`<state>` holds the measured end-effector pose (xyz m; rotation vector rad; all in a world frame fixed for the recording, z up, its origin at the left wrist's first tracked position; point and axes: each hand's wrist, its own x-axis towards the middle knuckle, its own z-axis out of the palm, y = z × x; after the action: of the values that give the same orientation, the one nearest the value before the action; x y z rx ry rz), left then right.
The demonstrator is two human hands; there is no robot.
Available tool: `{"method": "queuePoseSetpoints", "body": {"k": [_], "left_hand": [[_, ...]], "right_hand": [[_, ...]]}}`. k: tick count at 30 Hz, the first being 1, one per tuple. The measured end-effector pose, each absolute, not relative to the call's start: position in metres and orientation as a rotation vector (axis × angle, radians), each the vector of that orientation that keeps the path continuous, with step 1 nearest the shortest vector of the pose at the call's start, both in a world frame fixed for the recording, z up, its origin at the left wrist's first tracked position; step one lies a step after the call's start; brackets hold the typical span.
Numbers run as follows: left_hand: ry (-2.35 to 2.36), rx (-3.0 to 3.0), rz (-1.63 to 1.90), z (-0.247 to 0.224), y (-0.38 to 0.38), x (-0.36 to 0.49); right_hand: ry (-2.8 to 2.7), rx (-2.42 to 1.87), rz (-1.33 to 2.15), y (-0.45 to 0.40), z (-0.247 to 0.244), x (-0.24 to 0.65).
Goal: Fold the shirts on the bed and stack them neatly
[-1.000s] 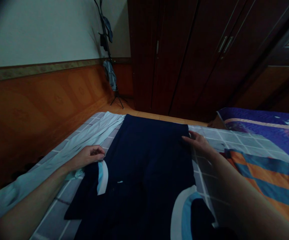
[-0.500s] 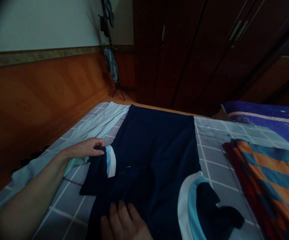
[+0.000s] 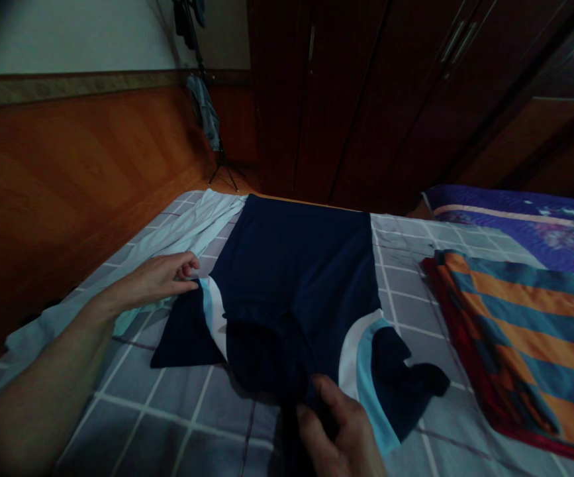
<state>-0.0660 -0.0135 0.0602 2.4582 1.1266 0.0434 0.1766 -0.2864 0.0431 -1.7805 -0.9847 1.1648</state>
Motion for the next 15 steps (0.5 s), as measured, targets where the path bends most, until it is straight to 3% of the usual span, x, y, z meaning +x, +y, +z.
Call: {"method": "queuePoseSetpoints", "body": {"k": [7, 15], "left_hand": [[0.435, 2.523, -0.136, 0.086, -0.088, -0.025], [0.624, 2.775, -0.162, 0.075, -0.113, -0.020]], "right_hand": [[-0.727, -1.678, 1.173, -0.274, 0.047, 0.162], [-0.930, -1.758, 1.069, -0.272, 0.046, 0.159]]}}
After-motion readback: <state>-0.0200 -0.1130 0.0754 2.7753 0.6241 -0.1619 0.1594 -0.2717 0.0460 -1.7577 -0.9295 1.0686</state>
